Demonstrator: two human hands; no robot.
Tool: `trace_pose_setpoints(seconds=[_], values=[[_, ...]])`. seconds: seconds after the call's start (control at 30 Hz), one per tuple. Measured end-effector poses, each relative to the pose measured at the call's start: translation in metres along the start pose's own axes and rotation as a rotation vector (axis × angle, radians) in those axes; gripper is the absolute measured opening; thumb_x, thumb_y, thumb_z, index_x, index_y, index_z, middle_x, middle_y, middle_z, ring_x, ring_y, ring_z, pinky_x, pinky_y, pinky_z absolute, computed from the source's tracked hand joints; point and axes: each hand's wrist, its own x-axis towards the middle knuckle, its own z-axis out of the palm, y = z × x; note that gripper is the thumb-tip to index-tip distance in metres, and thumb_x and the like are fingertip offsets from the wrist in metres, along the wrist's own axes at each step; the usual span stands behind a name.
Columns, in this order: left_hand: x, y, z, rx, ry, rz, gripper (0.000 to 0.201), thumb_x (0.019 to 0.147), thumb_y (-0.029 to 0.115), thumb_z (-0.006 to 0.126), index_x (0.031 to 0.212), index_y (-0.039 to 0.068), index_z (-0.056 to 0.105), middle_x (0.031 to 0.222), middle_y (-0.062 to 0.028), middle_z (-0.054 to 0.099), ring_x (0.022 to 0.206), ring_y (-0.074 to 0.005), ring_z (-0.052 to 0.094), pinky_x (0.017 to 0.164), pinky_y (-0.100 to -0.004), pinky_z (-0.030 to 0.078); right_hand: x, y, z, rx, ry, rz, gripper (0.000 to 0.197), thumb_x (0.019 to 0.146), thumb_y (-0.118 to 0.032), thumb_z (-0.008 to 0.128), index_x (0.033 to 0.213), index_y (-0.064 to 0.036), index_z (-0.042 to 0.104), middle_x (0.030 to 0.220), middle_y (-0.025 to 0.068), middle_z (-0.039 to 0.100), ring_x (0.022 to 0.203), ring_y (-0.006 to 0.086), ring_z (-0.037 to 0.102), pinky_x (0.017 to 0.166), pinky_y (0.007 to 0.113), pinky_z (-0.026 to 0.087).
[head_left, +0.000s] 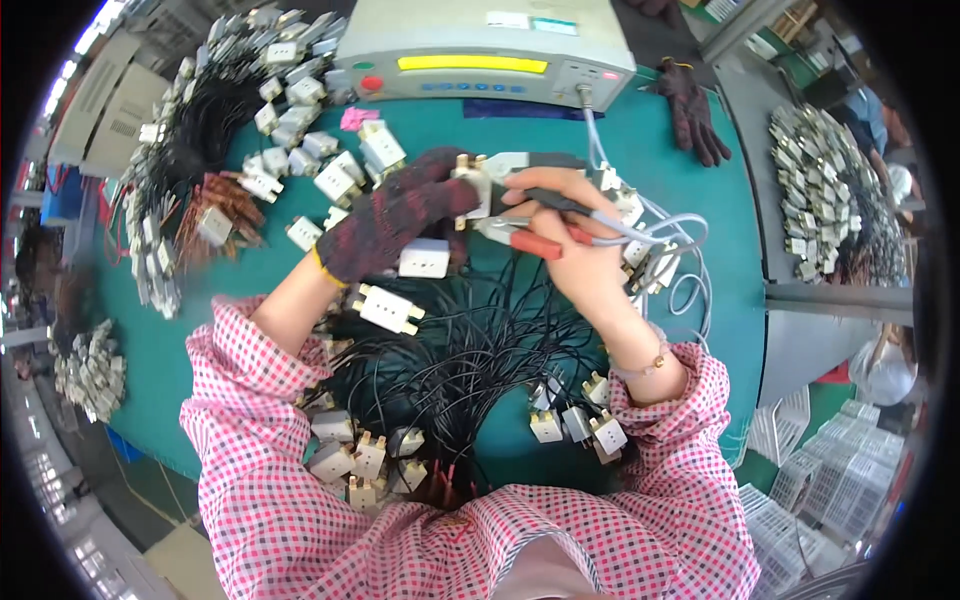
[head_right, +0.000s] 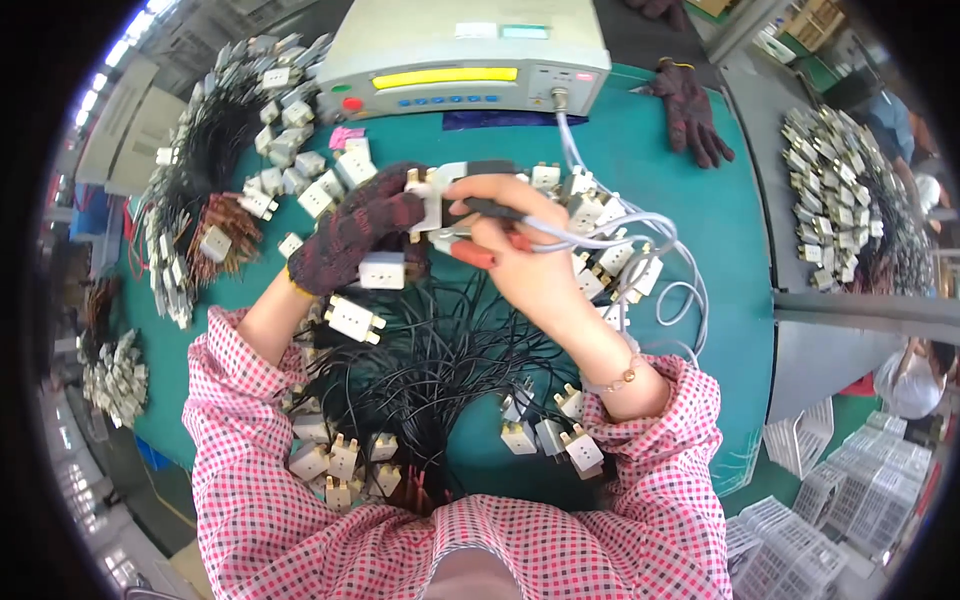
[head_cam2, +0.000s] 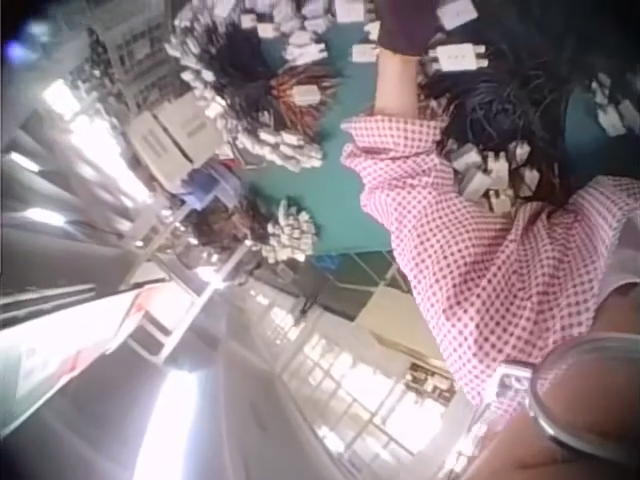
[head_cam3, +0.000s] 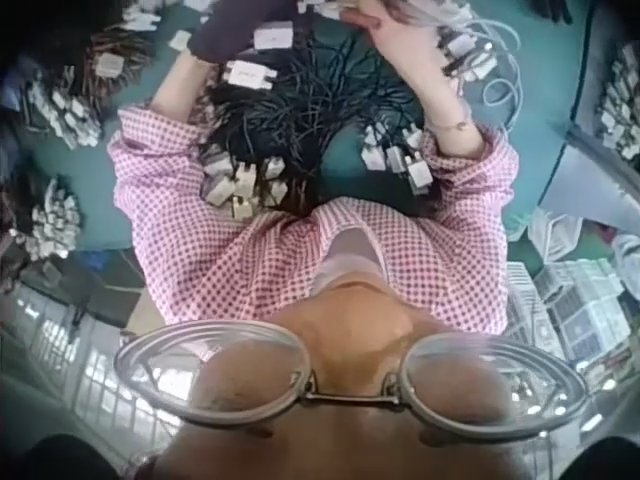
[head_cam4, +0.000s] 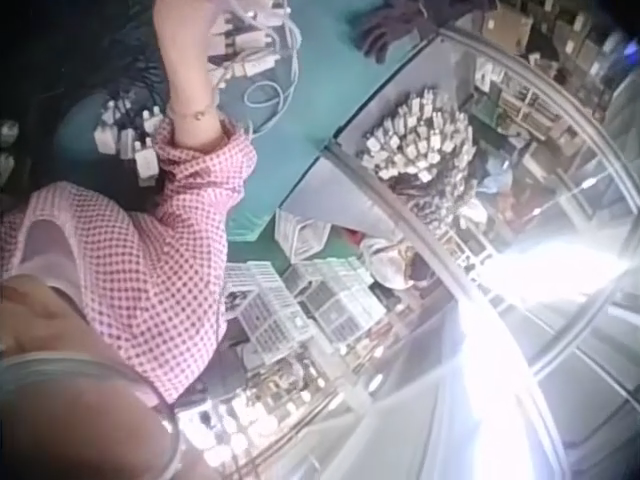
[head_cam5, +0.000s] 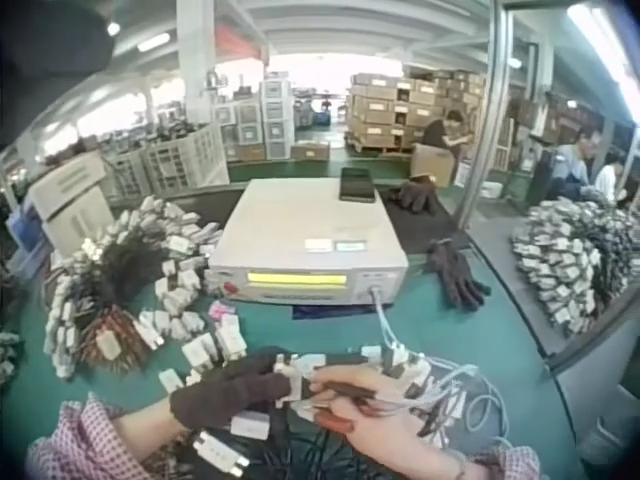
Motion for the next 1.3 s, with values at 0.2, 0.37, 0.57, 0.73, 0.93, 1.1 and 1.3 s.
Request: trace_pose_setpoints(seconds=[0.2,0.37,0.57,0.73,0.93,1.1,1.3], values=[[-0.007,0.006,0.011,0.018,0.088,-0.017,0.041,0.085,0.029,0.054,0.116,0.005,0.045,0.090,-0.0054,0.055,0.067,-0.0126,0.057,0.059,-0.0270,0.048,-0.001,0.005,0.001,-0.210,-0.016,-0.185,0.027,0.073,0.007,0.057,0.097,-0.0032,0.064,0.088,0.0082,0.063,0.074,0.0164,0.061,0.066,0.027,0.050],[-0.003,0.003,0.011,0.137,0.138,0.018,0.035,0.085,0.028,0.054,0.110,0.004,0.050,0.094,-0.0031,0.054,0.084,-0.0106,0.053,0.070,-0.0257,0.046,-0.003,-0.007,0.004,-0.028,-0.001,-0.127,0.026,0.077,0.012,0.049,0.095,-0.0040,0.061,0.086,0.0077,0.055,0.073,0.0140,0.056,0.060,0.024,0.049],[-0.006,0.008,0.015,0.122,0.113,0.043,0.033,0.086,0.022,0.057,0.112,0.004,0.049,0.088,-0.0035,0.055,0.073,-0.0104,0.055,0.062,-0.0250,0.046,0.006,0.000,0.009,0.311,0.051,0.128,0.032,0.074,0.015,0.042,0.096,0.0002,0.059,0.089,0.0083,0.058,0.080,0.0135,0.059,0.067,0.023,0.051],[-0.006,-0.019,-0.016,0.764,0.106,0.505,0.035,0.087,0.015,0.055,0.118,0.003,0.046,0.103,-0.0067,0.055,0.091,-0.0147,0.056,0.075,-0.0311,0.048,0.010,-0.002,0.012,0.378,0.009,0.206,0.031,0.077,0.014,0.040,0.098,0.0006,0.058,0.087,0.0096,0.058,0.076,0.0124,0.059,0.064,0.022,0.051],[-0.002,0.002,0.017,0.346,0.225,0.223,0.028,0.086,0.017,0.057,0.112,0.007,0.053,0.110,-0.0124,0.054,0.095,-0.0243,0.057,0.079,-0.0368,0.046,0.026,0.002,-0.007,0.264,-0.109,0.049,0.026,0.078,0.009,0.039,0.098,0.0031,0.056,0.087,0.0127,0.058,0.075,0.0177,0.062,0.059,0.026,0.054],[0.012,0.023,0.021,1.784,0.252,0.185,0.049,0.077,0.022,0.063,0.121,0.008,0.045,0.112,-0.0155,0.054,0.097,-0.0329,0.055,0.083,-0.0421,0.044,0.042,0.001,-0.046,0.487,0.294,0.092,0.025,0.078,0.005,0.042,0.099,0.0029,0.056,0.088,0.0135,0.058,0.073,0.0266,0.064,0.062,0.032,0.058],[0.062,0.022,0.032,1.530,-0.025,0.256,0.043,0.078,0.026,0.061,0.115,0.006,0.050,0.114,-0.0138,0.051,0.101,-0.0318,0.055,0.077,-0.0418,0.047,0.044,0.002,-0.031,0.296,0.311,0.060,0.025,0.081,0.007,0.042,0.102,0.0007,0.055,0.089,0.0124,0.057,0.073,0.0215,0.064,0.063,0.030,0.058]])
